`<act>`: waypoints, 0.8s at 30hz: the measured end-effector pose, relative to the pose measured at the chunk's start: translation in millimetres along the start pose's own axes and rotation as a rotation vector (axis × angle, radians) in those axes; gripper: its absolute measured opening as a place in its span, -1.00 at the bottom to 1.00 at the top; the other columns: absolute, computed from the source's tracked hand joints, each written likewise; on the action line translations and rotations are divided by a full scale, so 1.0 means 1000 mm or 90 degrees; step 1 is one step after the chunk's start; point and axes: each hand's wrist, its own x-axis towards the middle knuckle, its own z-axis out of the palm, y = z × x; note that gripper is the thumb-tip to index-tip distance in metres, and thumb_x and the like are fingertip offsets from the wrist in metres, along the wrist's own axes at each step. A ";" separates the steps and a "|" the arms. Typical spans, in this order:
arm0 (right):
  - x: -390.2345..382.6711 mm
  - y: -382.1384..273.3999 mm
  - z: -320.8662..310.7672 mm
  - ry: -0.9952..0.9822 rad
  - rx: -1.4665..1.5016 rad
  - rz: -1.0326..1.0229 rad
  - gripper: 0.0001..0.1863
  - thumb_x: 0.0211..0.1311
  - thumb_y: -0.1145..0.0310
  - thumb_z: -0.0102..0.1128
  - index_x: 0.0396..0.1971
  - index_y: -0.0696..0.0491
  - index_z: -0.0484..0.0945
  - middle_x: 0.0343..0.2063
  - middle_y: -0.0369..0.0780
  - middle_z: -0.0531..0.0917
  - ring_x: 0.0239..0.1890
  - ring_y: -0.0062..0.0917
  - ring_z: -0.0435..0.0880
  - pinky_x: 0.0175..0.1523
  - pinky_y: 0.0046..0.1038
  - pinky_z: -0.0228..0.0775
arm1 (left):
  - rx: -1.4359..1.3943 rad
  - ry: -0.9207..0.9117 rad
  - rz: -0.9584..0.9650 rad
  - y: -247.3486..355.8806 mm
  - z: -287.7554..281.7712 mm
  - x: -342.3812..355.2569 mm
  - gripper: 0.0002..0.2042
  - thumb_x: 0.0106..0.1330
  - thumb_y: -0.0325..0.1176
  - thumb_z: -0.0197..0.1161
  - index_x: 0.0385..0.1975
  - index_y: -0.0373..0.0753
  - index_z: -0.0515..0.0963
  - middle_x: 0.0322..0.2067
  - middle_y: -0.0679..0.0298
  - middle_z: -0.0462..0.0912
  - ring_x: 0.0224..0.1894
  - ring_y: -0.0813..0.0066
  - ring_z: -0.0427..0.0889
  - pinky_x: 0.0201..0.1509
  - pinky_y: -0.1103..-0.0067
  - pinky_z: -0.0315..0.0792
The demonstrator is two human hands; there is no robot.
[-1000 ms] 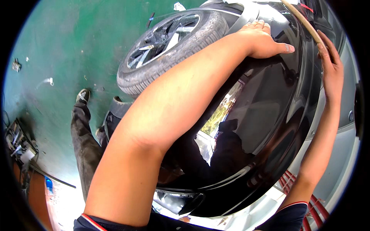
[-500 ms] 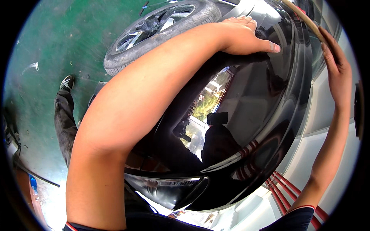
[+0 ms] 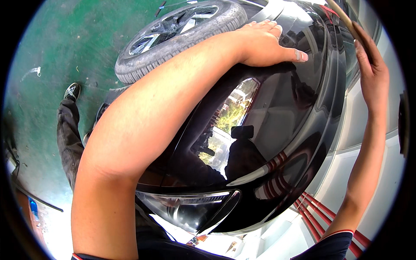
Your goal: The person uses a hammer and a white block to tap and adjust the front bumper of a black car. They repeatedly tap along the bumper edge and then move to the engine bay to tap internal metal components with the hammer.
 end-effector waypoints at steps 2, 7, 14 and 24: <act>0.001 -0.001 0.002 -0.089 -0.083 0.012 -0.60 0.56 0.31 0.11 0.33 -0.08 0.55 0.17 -0.27 0.68 0.21 -0.60 0.59 0.32 -0.54 0.37 | -0.004 0.001 -0.003 0.001 0.000 -0.001 0.18 0.26 0.60 -0.09 0.43 -0.59 0.18 0.50 -0.18 0.13 0.60 0.02 0.00 0.64 0.28 -0.08; 0.001 0.001 0.009 0.116 0.014 -0.024 -0.61 0.51 0.28 0.19 0.27 -0.11 0.61 0.00 -0.24 0.74 0.00 -0.59 0.66 0.19 -0.52 0.46 | -0.016 0.011 -0.007 0.002 -0.002 -0.002 0.17 0.27 0.59 -0.09 0.43 -0.59 0.18 0.50 -0.18 0.13 0.60 0.03 0.01 0.64 0.29 -0.08; 0.000 -0.001 0.009 0.092 -0.019 0.018 -0.61 0.50 0.27 0.19 0.27 -0.15 0.62 -0.10 -0.26 0.76 -0.09 -0.59 0.67 0.11 -0.51 0.50 | -0.021 0.004 -0.008 0.002 -0.004 -0.004 0.17 0.27 0.58 -0.09 0.44 -0.58 0.15 0.51 -0.17 0.11 0.61 0.05 0.00 0.64 0.29 -0.10; 0.003 -0.007 0.005 -0.041 -0.077 0.037 -0.61 0.49 0.30 0.19 0.27 -0.14 0.62 0.02 -0.22 0.74 0.03 -0.53 0.69 0.21 -0.47 0.47 | 0.002 0.001 -0.015 0.000 -0.004 -0.004 0.16 0.27 0.59 -0.10 0.47 -0.54 0.13 0.53 -0.11 0.10 0.62 0.10 -0.03 0.65 0.27 -0.12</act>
